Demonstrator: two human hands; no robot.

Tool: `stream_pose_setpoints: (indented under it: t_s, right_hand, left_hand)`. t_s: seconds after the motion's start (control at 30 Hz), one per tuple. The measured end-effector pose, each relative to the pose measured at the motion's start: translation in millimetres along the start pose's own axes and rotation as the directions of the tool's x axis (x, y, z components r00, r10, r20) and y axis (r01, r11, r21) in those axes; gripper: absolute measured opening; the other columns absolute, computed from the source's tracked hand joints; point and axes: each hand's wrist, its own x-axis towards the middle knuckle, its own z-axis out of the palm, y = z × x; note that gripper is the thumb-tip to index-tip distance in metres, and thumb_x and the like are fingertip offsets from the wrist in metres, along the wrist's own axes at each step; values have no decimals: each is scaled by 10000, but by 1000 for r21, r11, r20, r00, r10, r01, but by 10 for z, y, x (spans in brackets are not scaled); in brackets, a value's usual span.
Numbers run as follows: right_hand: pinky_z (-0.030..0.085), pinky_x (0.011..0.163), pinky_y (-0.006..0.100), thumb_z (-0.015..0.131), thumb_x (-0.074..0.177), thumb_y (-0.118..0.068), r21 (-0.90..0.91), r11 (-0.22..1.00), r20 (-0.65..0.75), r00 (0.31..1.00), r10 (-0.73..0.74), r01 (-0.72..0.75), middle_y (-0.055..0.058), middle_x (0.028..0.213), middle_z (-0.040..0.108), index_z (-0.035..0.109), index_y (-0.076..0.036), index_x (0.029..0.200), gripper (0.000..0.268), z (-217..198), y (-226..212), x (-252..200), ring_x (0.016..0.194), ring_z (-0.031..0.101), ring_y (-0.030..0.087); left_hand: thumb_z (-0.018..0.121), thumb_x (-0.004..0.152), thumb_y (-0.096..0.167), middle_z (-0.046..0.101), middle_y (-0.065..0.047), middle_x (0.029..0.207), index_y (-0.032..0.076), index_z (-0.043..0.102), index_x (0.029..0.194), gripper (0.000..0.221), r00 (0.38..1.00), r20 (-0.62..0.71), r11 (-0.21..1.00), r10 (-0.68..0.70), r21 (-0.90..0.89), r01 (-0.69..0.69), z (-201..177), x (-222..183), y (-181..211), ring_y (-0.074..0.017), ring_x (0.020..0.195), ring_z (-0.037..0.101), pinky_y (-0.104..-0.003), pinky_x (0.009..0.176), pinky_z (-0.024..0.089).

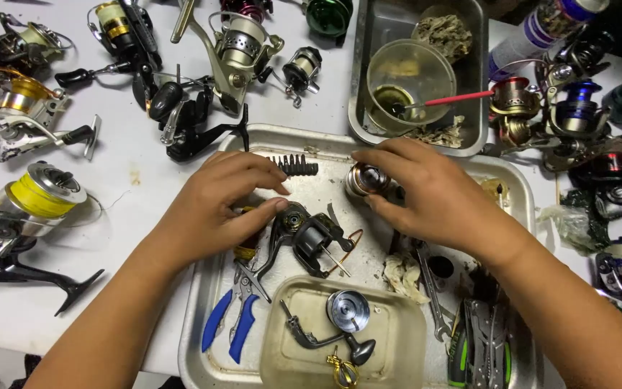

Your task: Reassembling the body and spool of a fishing reel on a workbench with various parts and tools.

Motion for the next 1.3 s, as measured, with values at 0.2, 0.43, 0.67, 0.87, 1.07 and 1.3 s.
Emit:
stream_pose_setpoints:
  t_s: [0.2,0.43,0.67,0.87,1.07,1.3]
  right_hand:
    - [529,1017,478,648,884,-254,96,994,-6,998,56,-55,139,1305,633,602,-77,1375,524,-29,91,-103,1177,617,300]
    - [519,1013,410,726,785,-191,260,925,-36,954,296,-278,31,1267,692,646,-163,1290,513,-223,30,-363,1132,662,217]
    - [492,739,291,646,811,-61,828,463,38,854,518,-317,103,1125,664,613,-50,1322,512,6,260,-761,887,599,177]
    - [640,735,386,542,905,-174,997,-18,72,853,517,-73,248,1055,691,530,43,1413,553,289,490,-1014,866,740,317]
    - [667,769,396,482,918,-251,991,-129,20,884,467,46,306,1003,722,488,117,1420,623,283,418,-1026,844,777,305]
    - [679,752,383,468,896,-224,983,-156,-9,877,480,95,289,987,721,493,140,1410,631,229,274,-978,833,780,292]
  left_hand:
    - [728,925,107,703,-125,1154,67,708,1004,91,999,-38,1000,28,-14,-28,8,-37,-70,-270,1109,671,-410,953,507]
    - [510,940,199,621,-131,1379,86,597,1348,432,967,253,997,-39,-56,55,-110,93,117,-291,1299,566,-537,1109,442]
    - [719,819,237,509,-90,1535,193,431,1534,772,675,705,971,-219,88,224,3,424,235,-295,1369,482,-469,1102,363]
    - [850,701,356,691,-92,1262,182,594,1385,751,561,776,957,-289,224,183,232,617,123,-338,1176,627,-452,1010,478]
    - [900,666,329,770,-154,1097,149,711,1281,668,521,779,927,-348,204,314,113,748,189,-388,1082,715,-475,957,561]
    - [952,600,274,826,-180,1059,155,774,1218,654,677,669,877,-306,-79,474,-190,811,192,-410,1061,759,-532,951,583]
